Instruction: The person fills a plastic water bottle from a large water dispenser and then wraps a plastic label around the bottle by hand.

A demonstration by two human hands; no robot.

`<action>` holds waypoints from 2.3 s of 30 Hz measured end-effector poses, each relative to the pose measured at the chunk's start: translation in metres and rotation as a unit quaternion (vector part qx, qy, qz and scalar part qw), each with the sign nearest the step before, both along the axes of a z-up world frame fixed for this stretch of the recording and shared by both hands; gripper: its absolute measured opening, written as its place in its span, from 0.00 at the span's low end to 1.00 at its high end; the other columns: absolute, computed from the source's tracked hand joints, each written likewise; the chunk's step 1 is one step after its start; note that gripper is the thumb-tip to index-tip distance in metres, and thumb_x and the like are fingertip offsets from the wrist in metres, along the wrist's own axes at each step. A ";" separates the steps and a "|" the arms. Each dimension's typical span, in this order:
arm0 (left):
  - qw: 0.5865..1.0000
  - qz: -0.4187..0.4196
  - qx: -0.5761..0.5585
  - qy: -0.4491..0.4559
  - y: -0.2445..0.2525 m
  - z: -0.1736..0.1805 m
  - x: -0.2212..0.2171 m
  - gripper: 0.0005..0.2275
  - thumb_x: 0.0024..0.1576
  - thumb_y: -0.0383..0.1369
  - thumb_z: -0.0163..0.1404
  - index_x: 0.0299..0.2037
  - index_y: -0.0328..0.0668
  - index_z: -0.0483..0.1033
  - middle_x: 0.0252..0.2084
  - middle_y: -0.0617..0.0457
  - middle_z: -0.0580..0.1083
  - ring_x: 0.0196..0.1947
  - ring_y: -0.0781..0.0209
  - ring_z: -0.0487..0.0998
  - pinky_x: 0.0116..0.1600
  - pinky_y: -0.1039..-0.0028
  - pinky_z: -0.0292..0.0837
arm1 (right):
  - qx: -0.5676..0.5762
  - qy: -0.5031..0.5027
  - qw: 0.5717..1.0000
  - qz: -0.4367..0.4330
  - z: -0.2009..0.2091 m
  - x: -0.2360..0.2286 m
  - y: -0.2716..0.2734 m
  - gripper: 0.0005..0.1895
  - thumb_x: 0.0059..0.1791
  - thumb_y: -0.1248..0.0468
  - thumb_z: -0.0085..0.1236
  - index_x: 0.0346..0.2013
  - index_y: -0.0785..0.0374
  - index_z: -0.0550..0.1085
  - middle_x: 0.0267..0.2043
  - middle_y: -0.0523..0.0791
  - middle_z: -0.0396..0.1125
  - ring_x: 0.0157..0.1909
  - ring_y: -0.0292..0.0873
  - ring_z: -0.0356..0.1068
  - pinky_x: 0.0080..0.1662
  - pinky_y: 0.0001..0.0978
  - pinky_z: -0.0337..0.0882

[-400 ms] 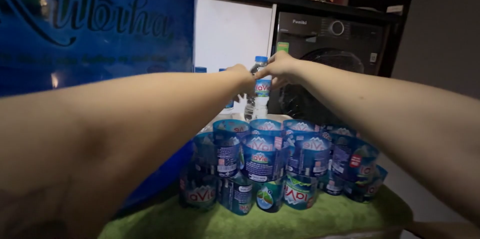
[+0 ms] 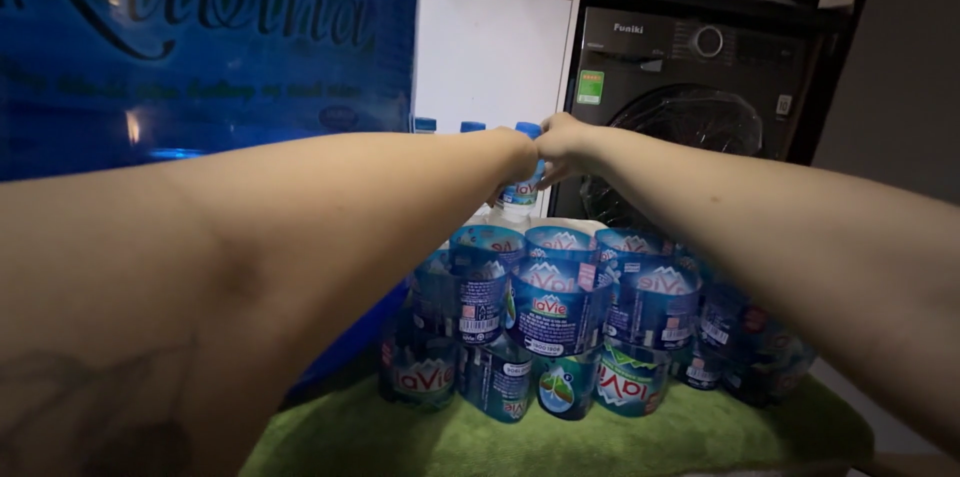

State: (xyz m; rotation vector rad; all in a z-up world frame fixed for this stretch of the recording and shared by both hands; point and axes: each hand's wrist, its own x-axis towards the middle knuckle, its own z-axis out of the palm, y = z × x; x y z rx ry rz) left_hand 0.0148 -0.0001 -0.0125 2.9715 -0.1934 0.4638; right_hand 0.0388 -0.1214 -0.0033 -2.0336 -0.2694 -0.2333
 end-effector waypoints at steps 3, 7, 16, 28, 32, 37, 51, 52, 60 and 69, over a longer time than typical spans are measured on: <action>1.000 0.003 0.012 -0.001 0.003 -0.005 0.007 0.16 0.53 0.38 0.58 0.49 0.38 0.79 0.42 0.48 0.80 0.49 0.45 0.82 0.52 0.55 0.76 | -0.009 0.030 1.000 0.003 0.002 -0.031 0.009 0.36 0.48 0.74 0.62 0.67 0.76 0.58 0.60 0.73 0.59 0.57 0.75 0.65 0.51 0.69 0.71; 1.000 0.003 0.029 -0.004 0.009 -0.009 -0.002 0.15 0.54 0.38 0.57 0.47 0.39 0.80 0.41 0.48 0.80 0.48 0.46 0.82 0.51 0.54 0.76 | -0.046 0.045 0.998 0.008 0.001 -0.034 0.009 0.39 0.49 0.70 0.63 0.70 0.74 0.54 0.62 0.75 0.56 0.59 0.73 0.65 0.54 0.68 0.71; 0.998 0.003 0.068 -0.014 0.017 -0.001 -0.009 0.13 0.55 0.40 0.54 0.44 0.41 0.81 0.38 0.49 0.79 0.46 0.47 0.82 0.49 0.51 0.77 | -0.110 0.065 0.992 -0.015 0.001 -0.077 0.004 0.43 0.51 0.55 0.62 0.74 0.68 0.52 0.66 0.71 0.56 0.63 0.67 0.65 0.55 0.57 0.73; 0.993 -0.017 -0.106 -0.042 0.021 0.021 -0.067 0.12 0.55 0.37 0.55 0.42 0.36 0.80 0.38 0.41 0.78 0.44 0.40 0.82 0.46 0.53 0.78 | -0.153 0.017 0.987 -0.047 0.041 -0.157 -0.002 0.29 0.50 0.57 0.61 0.59 0.76 0.69 0.50 0.67 0.70 0.44 0.55 0.78 0.42 0.42 0.78; 0.979 -0.044 -0.170 -0.105 0.016 0.022 -0.151 0.17 0.59 0.43 0.50 0.46 0.35 0.78 0.43 0.38 0.77 0.49 0.37 0.80 0.51 0.51 0.77 | -0.128 -0.071 0.988 -0.038 0.041 -0.195 0.002 0.16 0.45 0.68 0.64 0.44 0.75 0.76 0.36 0.62 0.74 0.31 0.52 0.79 0.33 0.38 0.81; 0.977 -0.076 -0.153 -0.126 0.010 0.013 -0.241 0.25 0.61 0.53 0.44 0.52 0.37 0.78 0.50 0.39 0.77 0.56 0.39 0.79 0.58 0.52 0.74 | -0.114 -0.153 0.980 -0.052 0.030 -0.262 0.002 0.11 0.41 0.71 0.64 0.38 0.72 0.80 0.30 0.60 0.74 0.26 0.48 0.79 0.31 0.34 0.83; 0.956 -0.222 -0.169 -0.088 -0.074 -0.026 -0.368 0.13 0.53 0.44 0.49 0.40 0.58 0.86 0.43 0.47 0.82 0.53 0.42 0.81 0.55 0.54 0.74 | -0.305 -0.191 0.920 -0.153 -0.022 -0.455 -0.108 0.14 0.44 0.59 0.64 0.44 0.52 0.83 0.38 0.45 0.80 0.47 0.46 0.80 0.49 0.39 0.77; 0.953 -0.232 -0.171 -0.089 -0.086 -0.028 -0.372 0.13 0.53 0.44 0.49 0.40 0.58 0.86 0.43 0.47 0.82 0.53 0.42 0.81 0.55 0.54 0.74 | -0.308 -0.190 0.918 -0.163 -0.023 -0.473 -0.116 0.14 0.44 0.59 0.64 0.44 0.52 0.83 0.38 0.45 0.80 0.47 0.46 0.80 0.49 0.39 0.77; 0.883 -0.406 -0.232 0.029 -0.194 -0.091 -0.390 0.16 0.54 0.40 0.51 0.49 0.50 0.83 0.50 0.48 0.81 0.57 0.43 0.79 0.58 0.55 0.74 | -0.092 -0.107 0.975 -0.173 -0.064 -0.551 -0.216 0.14 0.45 0.73 0.62 0.46 0.73 0.80 0.43 0.58 0.77 0.47 0.48 0.77 0.50 0.40 0.79; 0.875 -0.432 -0.207 0.068 -0.286 -0.147 -0.367 0.24 0.55 0.41 0.56 0.61 0.40 0.75 0.59 0.35 0.74 0.62 0.36 0.74 0.64 0.49 0.69 | -0.134 -0.056 0.956 -0.254 -0.107 -0.578 -0.251 0.14 0.43 0.72 0.64 0.43 0.63 0.83 0.40 0.49 0.80 0.44 0.40 0.77 0.50 0.37 0.78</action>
